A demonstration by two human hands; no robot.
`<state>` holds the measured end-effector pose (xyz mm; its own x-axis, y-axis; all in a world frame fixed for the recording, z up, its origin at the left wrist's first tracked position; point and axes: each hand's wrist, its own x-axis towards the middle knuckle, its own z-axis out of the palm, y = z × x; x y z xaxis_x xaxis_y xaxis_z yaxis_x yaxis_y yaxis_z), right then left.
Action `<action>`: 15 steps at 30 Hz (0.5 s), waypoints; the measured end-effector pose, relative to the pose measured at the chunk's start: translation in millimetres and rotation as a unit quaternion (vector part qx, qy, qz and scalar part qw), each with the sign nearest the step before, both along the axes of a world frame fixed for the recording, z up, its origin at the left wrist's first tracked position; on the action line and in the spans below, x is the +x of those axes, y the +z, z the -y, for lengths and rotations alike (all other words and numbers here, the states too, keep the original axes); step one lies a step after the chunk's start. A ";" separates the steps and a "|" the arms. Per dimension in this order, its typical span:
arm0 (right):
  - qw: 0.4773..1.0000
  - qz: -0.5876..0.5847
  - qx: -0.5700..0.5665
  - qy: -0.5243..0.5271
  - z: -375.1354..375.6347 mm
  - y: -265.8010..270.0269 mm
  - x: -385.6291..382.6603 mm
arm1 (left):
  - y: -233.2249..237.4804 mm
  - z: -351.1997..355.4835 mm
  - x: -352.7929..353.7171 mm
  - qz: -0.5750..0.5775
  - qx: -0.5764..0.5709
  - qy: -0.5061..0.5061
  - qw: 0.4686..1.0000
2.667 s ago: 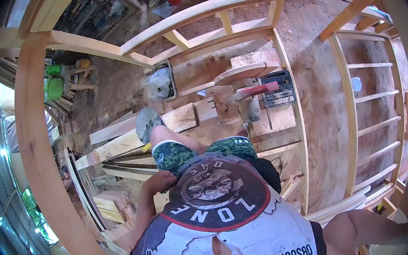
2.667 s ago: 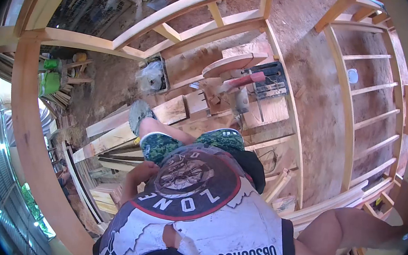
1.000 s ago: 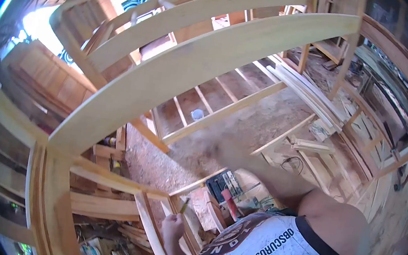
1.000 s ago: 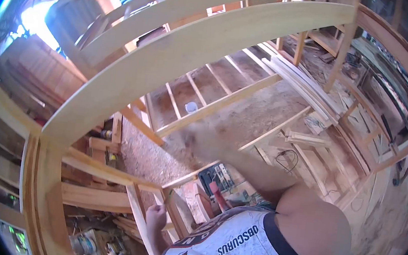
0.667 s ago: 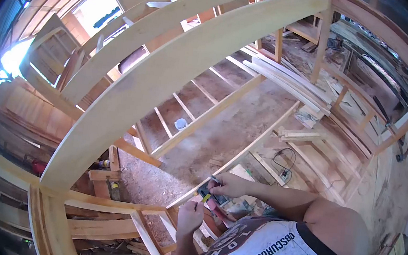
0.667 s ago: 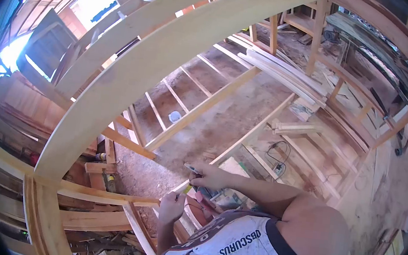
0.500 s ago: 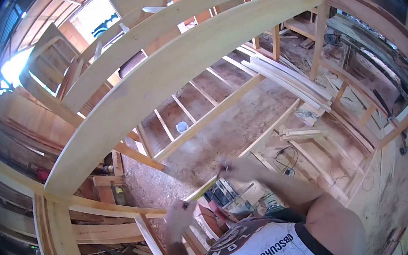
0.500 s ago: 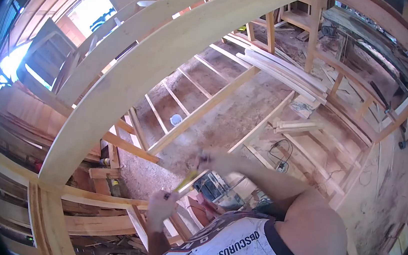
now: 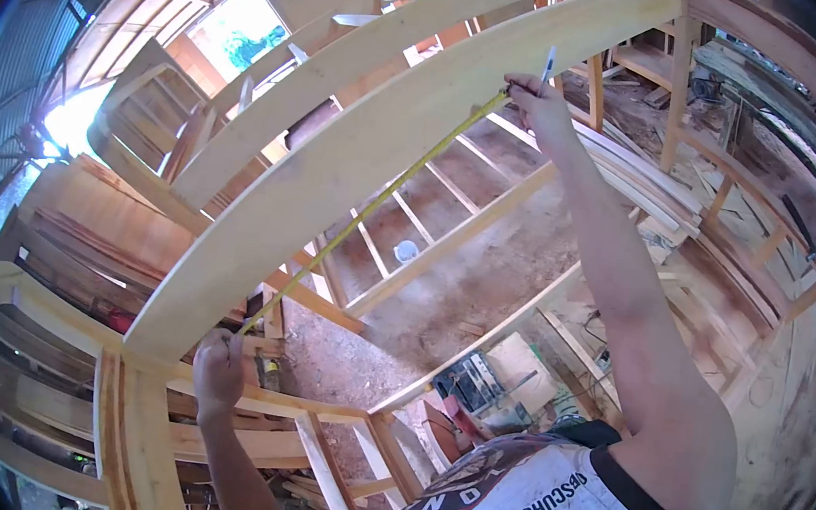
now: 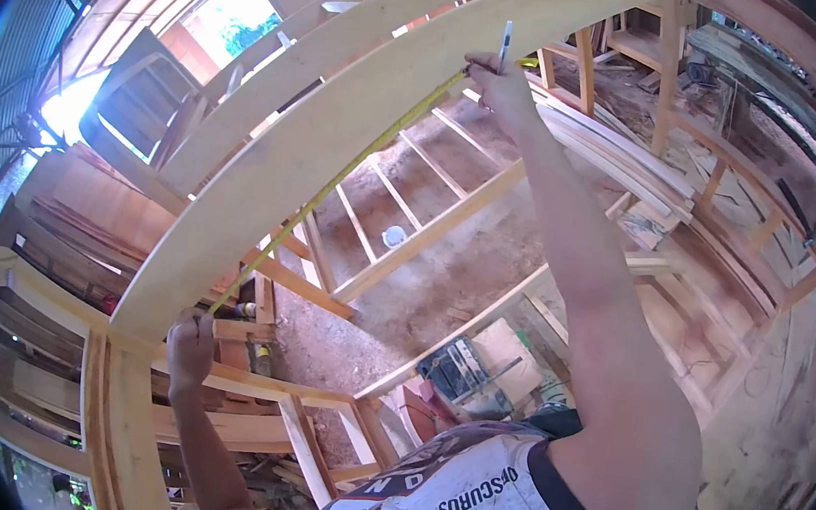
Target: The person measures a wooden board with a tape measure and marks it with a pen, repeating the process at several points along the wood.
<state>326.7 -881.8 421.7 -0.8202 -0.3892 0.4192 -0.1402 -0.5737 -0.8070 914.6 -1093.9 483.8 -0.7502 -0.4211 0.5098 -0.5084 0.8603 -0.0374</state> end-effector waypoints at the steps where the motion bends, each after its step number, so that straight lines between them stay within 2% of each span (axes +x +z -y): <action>1: 0.999 0.035 -0.019 -0.003 6.3 5.6 -3.8 | 5.6 -2.8 -10.1 0.000 0.018 0.047 0.999; 2: 0.999 0.034 -0.027 -0.004 11.9 14.2 -3.0 | 7.2 2.1 -14.5 -0.001 0.010 0.045 0.999; 4: 0.994 0.062 -0.016 -0.084 21.5 30.6 -1.9 | 2.1 17.0 -23.5 -0.046 -0.062 0.027 0.997; 5: 0.994 0.069 -0.030 -0.075 25.4 32.6 -4.3 | -1.3 20.5 -28.1 -0.059 -0.110 0.024 0.992; 9: 0.996 0.060 -0.049 -0.046 40.7 23.5 -19.0 | -16.2 42.5 -35.1 -0.068 -0.145 0.051 0.986; 11: 0.994 0.022 -0.104 -0.020 51.3 11.8 -28.9 | -15.8 43.8 -43.0 -0.088 -0.200 0.032 0.975; 15: 0.989 0.007 -0.141 -0.052 61.9 11.3 -30.6 | -9.5 53.3 -55.0 -0.111 -0.173 0.007 0.979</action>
